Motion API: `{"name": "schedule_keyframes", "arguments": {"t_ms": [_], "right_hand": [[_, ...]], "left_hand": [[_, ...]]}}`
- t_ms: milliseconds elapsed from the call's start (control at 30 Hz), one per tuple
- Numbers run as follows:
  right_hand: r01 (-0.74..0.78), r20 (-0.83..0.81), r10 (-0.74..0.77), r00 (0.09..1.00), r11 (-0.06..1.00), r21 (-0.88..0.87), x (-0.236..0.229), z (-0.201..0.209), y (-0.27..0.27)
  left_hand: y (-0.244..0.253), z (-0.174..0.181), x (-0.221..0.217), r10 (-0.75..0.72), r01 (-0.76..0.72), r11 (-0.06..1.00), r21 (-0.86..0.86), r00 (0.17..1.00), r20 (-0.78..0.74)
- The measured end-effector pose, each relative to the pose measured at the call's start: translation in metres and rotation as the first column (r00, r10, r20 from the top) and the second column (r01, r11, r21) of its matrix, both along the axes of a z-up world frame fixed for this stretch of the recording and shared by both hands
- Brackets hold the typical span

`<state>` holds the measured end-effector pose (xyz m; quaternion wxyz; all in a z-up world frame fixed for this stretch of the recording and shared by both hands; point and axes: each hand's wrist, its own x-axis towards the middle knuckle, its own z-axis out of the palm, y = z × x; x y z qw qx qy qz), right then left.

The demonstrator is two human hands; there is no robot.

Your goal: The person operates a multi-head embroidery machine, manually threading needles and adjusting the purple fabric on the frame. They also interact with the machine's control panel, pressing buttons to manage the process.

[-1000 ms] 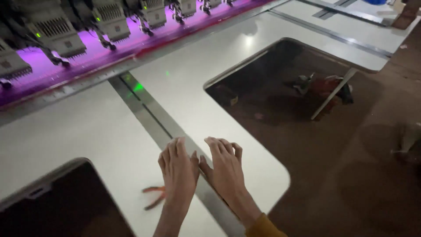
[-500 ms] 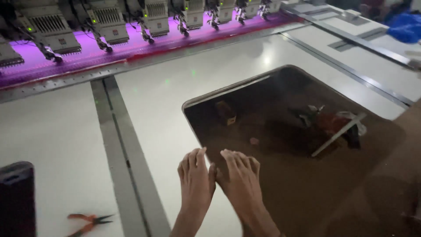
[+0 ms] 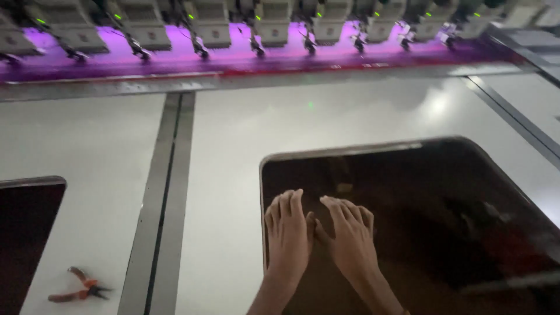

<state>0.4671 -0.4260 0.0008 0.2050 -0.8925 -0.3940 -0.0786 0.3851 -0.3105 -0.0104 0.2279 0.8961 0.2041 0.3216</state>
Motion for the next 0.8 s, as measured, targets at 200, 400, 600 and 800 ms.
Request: {"name": "schedule_keyframes", "arguments": {"t_ms": [200,400,600,800], "right_hand": [[-0.156,-0.011,0.158,0.987,0.983,0.092,0.117,-0.031,0.025],[-0.259,-0.068,0.264,0.962,0.964,0.065,0.245,-0.048,0.095],[-0.391,-0.08,0.403,0.912,0.911,0.127,0.334,-0.084,0.21],[-0.351,-0.174,0.342,0.923,0.936,-0.022,0.409,-0.093,0.368]], "left_hand": [[0.016,-0.032,0.108,0.103,-0.106,0.994,-0.016,0.987,-0.124],[0.068,-0.051,0.224,0.241,-0.252,0.966,-0.063,0.959,-0.149],[0.169,-0.084,0.309,0.391,-0.399,0.916,-0.05,0.913,-0.118],[0.324,-0.091,0.386,0.387,-0.434,0.891,-0.132,0.88,-0.276]]}}
